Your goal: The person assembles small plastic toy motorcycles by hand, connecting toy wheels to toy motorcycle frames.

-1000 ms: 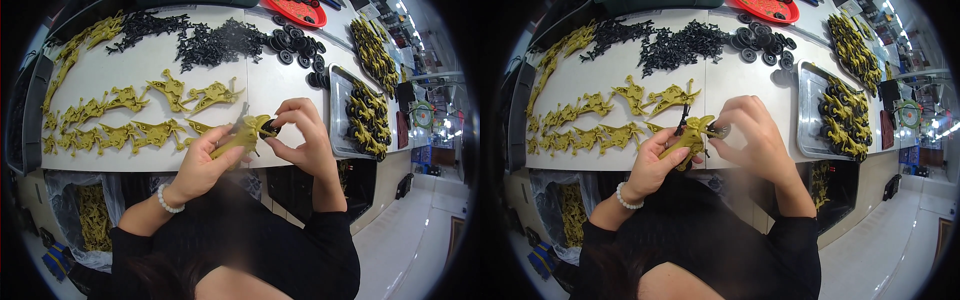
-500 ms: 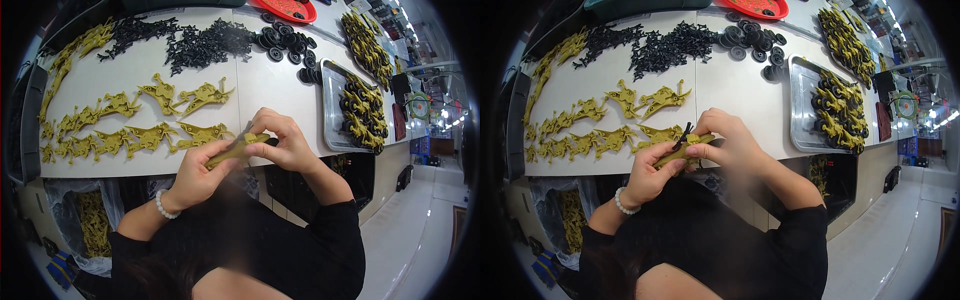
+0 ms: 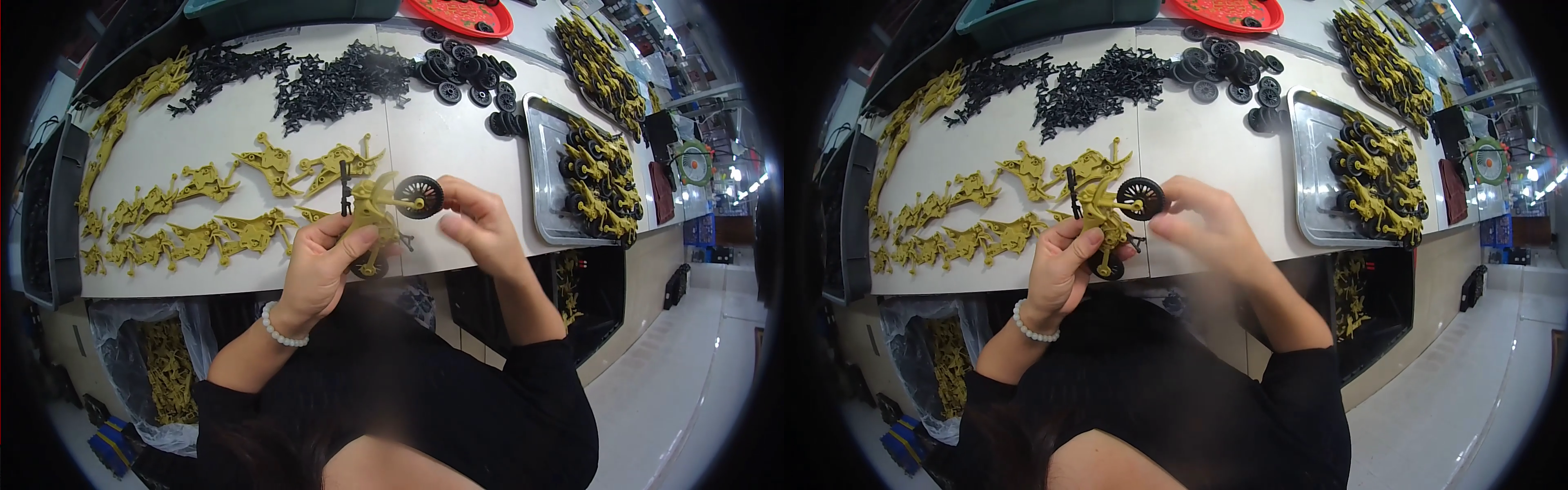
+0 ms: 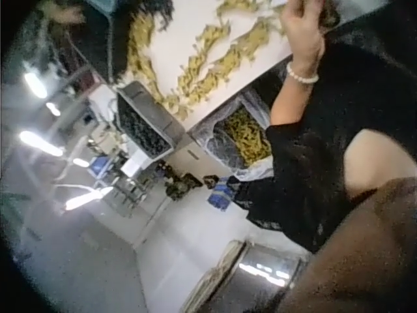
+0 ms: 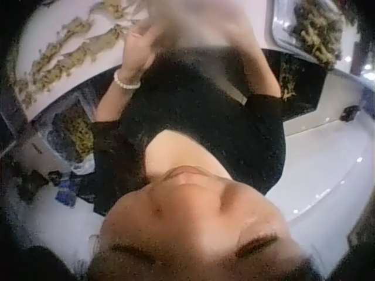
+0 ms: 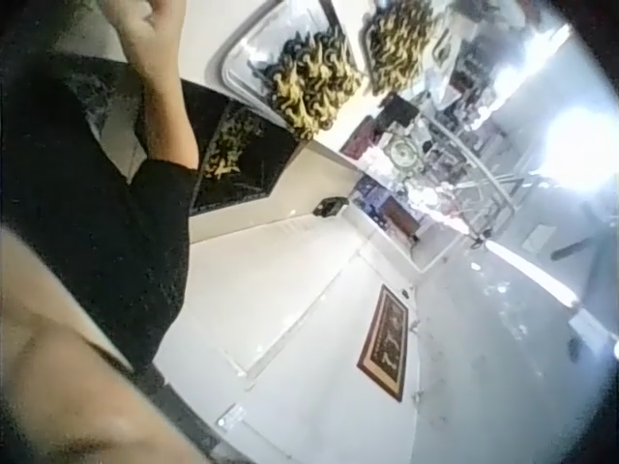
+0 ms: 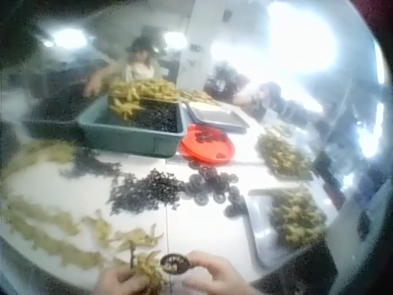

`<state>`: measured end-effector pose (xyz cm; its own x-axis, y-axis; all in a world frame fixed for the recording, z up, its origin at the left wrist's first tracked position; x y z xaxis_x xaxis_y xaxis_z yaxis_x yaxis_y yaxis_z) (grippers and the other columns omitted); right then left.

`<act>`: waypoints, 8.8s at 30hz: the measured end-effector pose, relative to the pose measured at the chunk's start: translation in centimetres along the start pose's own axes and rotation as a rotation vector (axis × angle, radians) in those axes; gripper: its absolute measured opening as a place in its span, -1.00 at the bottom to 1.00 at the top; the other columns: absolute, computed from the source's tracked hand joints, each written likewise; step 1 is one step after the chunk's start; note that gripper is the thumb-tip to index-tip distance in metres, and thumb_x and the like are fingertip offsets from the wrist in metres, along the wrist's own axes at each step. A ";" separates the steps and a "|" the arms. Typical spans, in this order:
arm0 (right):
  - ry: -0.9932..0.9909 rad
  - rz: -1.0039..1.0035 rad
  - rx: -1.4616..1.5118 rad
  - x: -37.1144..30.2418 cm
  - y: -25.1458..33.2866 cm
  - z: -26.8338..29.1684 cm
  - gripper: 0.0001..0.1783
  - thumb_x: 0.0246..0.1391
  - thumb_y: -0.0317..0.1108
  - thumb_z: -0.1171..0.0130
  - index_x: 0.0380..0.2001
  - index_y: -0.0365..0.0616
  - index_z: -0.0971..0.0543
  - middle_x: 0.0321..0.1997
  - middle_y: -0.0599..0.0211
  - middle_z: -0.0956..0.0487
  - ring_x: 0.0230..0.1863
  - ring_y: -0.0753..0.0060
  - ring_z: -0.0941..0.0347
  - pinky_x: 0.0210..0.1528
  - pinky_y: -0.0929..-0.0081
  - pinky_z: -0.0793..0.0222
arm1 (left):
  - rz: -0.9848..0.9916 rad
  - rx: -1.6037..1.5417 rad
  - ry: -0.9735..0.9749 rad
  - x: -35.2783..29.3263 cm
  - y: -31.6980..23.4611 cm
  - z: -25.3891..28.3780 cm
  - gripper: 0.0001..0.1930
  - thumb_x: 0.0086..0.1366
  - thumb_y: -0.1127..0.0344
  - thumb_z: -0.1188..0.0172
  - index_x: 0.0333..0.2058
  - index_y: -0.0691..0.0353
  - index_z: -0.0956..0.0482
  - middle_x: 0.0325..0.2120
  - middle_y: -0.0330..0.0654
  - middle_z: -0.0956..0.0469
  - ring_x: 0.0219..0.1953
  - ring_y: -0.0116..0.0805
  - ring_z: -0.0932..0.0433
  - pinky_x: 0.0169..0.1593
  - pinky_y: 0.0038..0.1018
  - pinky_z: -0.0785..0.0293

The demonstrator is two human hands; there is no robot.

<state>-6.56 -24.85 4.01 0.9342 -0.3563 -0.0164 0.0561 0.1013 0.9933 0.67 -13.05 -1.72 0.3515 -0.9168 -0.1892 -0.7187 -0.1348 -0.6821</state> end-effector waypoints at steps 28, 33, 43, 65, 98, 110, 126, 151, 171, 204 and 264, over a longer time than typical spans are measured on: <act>-0.113 0.159 -0.083 -3.5 2.3 1.6 -0.51 -0.16 -0.49 -0.36 -0.06 -0.26 -0.52 -0.17 0.31 -0.58 -0.12 0.47 -0.48 -0.03 0.52 -0.35 | -0.032 0.666 0.118 0.7 0.3 -4.4 -0.84 0.24 0.46 -0.17 -0.22 0.40 -0.56 -0.24 -0.24 -0.55 -0.29 -0.60 -0.49 -0.18 -0.66 -0.41; -0.401 0.076 -0.021 -7.2 1.9 7.2 -0.63 -0.10 -0.55 -0.29 -0.14 -0.30 -0.53 -0.17 0.26 -0.58 -0.13 0.48 -0.49 -0.05 0.54 -0.39 | 0.079 0.555 0.199 2.2 2.8 -7.1 -0.63 0.21 0.42 -0.21 -0.01 0.39 -0.45 -0.16 -0.20 -0.51 -0.20 -0.48 -0.50 -0.11 -0.61 -0.40; -1.083 0.127 -0.041 -19.1 -4.4 37.5 -0.57 0.03 -0.43 -0.26 -0.02 -0.30 -0.45 -0.19 0.18 -0.58 -0.20 0.50 -0.51 -0.15 0.62 -0.42 | -0.258 0.815 0.113 0.2 -2.0 -4.0 -0.56 0.19 0.52 -0.17 0.07 0.35 -0.39 0.01 -0.09 -0.39 -0.05 -0.36 -0.46 -0.05 -0.52 -0.39; -0.263 0.091 -0.872 7.3 -0.6 6.9 -0.75 -0.08 -0.33 -0.29 -0.32 -0.24 -0.62 -0.35 0.23 -0.57 -0.31 0.31 -0.50 -0.23 0.45 -0.37 | -0.392 1.816 0.231 -0.1 -4.8 -3.2 -0.54 -0.06 0.38 -0.36 -0.15 0.39 -0.47 -0.28 -0.02 -0.45 -0.12 -0.06 -0.37 -0.03 -0.30 -0.35; -0.208 0.021 -0.086 -1.4 -1.5 -1.7 -0.85 -0.11 -0.69 -0.22 -0.40 -0.29 -0.60 -0.33 0.25 -0.58 -0.23 0.44 -0.47 -0.12 0.54 -0.36 | 0.254 0.093 0.062 -0.7 1.6 -1.0 -0.73 0.37 0.42 0.09 0.01 0.28 -0.21 -0.22 -0.07 -0.49 -0.27 -0.28 -0.58 -0.17 -0.33 -0.60; -0.220 0.502 -0.701 -2.4 3.1 -3.6 -0.79 -0.29 -0.69 -0.25 -0.47 -0.23 -0.59 -0.48 0.27 -0.56 -0.44 0.31 -0.48 -0.39 0.50 -0.38 | 0.145 0.287 0.016 -0.3 0.9 -1.3 -0.78 0.37 0.38 0.08 -0.05 0.30 -0.23 -0.31 -0.05 -0.53 -0.36 -0.31 -0.59 -0.34 -0.55 -0.55; -0.264 0.492 -0.644 -2.1 3.2 -3.0 -0.75 -0.23 -0.60 -0.23 -0.36 -0.16 -0.59 -0.45 0.32 -0.55 -0.41 0.27 -0.46 -0.39 0.40 -0.39 | 0.142 0.286 -0.061 0.1 0.7 -1.0 -0.75 0.43 0.25 0.16 -0.03 0.26 -0.26 -0.34 -0.08 -0.51 -0.41 -0.28 -0.59 -0.36 -0.46 -0.58; -0.172 0.090 -0.666 6.7 -0.9 6.4 -0.48 -0.21 -0.38 -0.29 -0.06 -0.13 -0.52 -0.13 0.27 -0.48 -0.09 0.36 -0.43 -0.02 0.42 -0.34 | 0.345 -0.046 0.050 -1.0 2.9 1.5 -0.40 0.43 -0.12 0.47 0.02 0.30 -0.32 -0.48 -0.07 -0.49 -0.47 -0.25 -0.55 -0.38 -0.35 -0.58; -0.157 0.253 -0.917 8.4 1.7 6.6 -0.49 -0.12 -0.29 -0.31 -0.01 -0.11 -0.53 -0.15 0.19 -0.55 -0.08 0.21 -0.44 -0.02 0.35 -0.35 | 0.349 0.085 0.072 -0.6 3.2 0.7 -0.46 0.43 -0.12 0.42 0.07 0.18 -0.27 -0.49 -0.07 -0.50 -0.53 -0.29 -0.52 -0.49 -0.43 -0.51; -0.243 0.075 -0.960 7.6 -0.7 10.0 -0.50 -0.20 -0.27 -0.27 -0.10 -0.16 -0.55 -0.17 0.19 -0.50 -0.09 0.19 -0.44 -0.01 0.36 -0.34 | 0.087 1.218 0.118 4.9 -0.2 -0.8 -0.74 0.17 0.25 -0.23 -0.48 0.40 -0.61 -0.69 -0.17 -0.54 -0.62 -0.43 -0.52 -0.50 -0.50 -0.35; -0.175 0.313 -0.545 0.3 3.8 -2.3 -0.67 -0.10 -0.50 -0.25 -0.17 -0.25 -0.57 -0.24 0.21 -0.56 -0.19 0.32 -0.46 -0.10 0.44 -0.34 | -0.515 0.685 -0.445 1.6 -21.7 13.4 -0.86 0.26 0.53 -0.08 -0.25 0.47 -0.56 -0.44 -0.12 -0.59 -0.41 -0.45 -0.58 -0.27 -0.59 -0.55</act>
<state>-5.28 -22.37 7.54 0.8669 -0.3746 0.3290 0.0038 0.6649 0.7469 24.89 -6.51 3.33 0.8222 -0.5613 0.0946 0.0440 -0.1031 -0.9937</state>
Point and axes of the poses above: each hand's wrist, its own x-axis towards the middle knuckle, its own z-axis out of the back of the hand, y = z × x, the point moved 10 cm from there along x, towards the middle knuckle
